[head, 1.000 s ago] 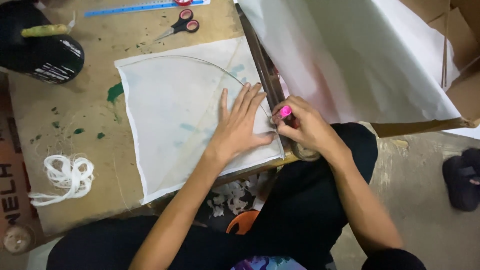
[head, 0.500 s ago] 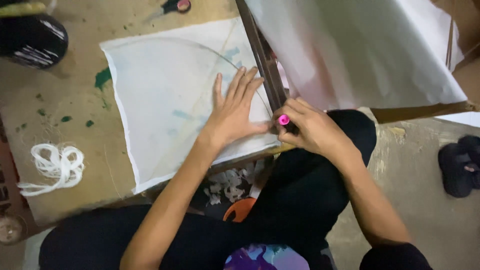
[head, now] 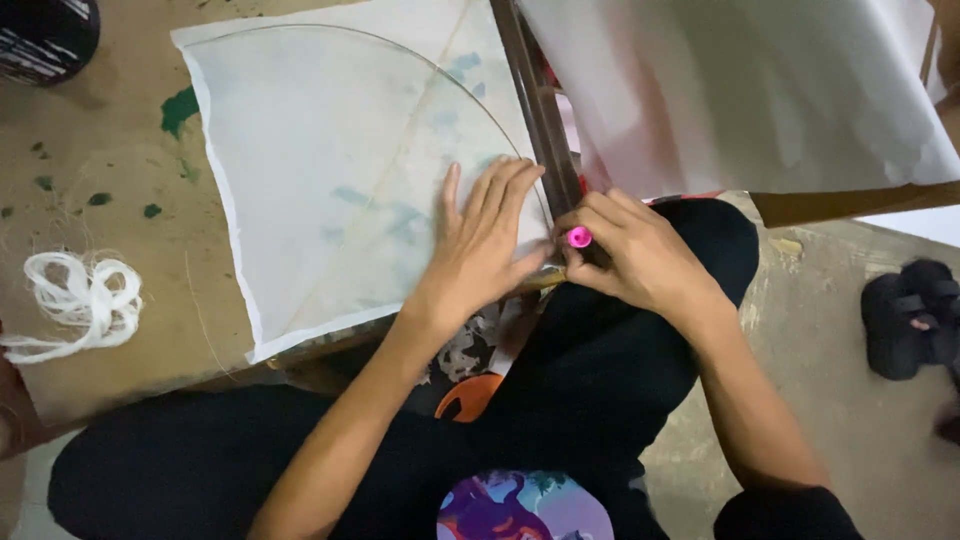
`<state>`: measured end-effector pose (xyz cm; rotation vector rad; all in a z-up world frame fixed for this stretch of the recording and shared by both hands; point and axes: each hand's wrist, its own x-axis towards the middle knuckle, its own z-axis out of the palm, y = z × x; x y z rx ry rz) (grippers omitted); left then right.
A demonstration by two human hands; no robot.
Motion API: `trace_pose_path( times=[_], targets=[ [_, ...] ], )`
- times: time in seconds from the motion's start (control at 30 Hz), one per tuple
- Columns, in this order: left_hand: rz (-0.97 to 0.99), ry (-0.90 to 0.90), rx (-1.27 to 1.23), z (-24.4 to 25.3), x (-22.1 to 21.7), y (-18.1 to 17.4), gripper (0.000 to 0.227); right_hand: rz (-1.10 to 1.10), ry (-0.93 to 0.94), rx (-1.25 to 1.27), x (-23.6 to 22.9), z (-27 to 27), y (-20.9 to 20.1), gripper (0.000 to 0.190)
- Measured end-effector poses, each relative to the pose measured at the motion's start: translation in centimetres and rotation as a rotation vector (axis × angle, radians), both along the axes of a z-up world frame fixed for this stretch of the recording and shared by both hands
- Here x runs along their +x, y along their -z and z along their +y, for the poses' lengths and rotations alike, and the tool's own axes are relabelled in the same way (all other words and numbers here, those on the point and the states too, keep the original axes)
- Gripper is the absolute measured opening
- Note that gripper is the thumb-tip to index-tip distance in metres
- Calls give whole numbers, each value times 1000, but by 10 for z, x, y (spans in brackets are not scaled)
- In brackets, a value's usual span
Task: Assembling a kite by gluing the paper edges and folding them over the wooden frame.
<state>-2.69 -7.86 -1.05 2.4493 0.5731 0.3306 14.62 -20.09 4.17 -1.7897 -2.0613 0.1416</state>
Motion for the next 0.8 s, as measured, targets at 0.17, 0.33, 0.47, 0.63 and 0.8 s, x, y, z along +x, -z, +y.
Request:
trace_pose_path(
  times=[0.17,0.33,0.47,0.63,0.8],
  targets=[
    [-3,-20,-36,-2,-2,-3,87,0,-32,-20,-5,-4,-6,17],
    [-14,-15,-46,0,-2,1,82,-14,-44,-27,-5,-9,-7,18],
    [-10,-11,-44,0,-2,1,81,41,-41,-47,-3,-9,-12,20],
    [5,0,-71,2,-3,-3,80,3,-29,-40,-3,-13,-4,23],
    [21,8,-79,2,-3,-6,77,-20,-23,-13,-7,-13,-12,18]
  ],
)
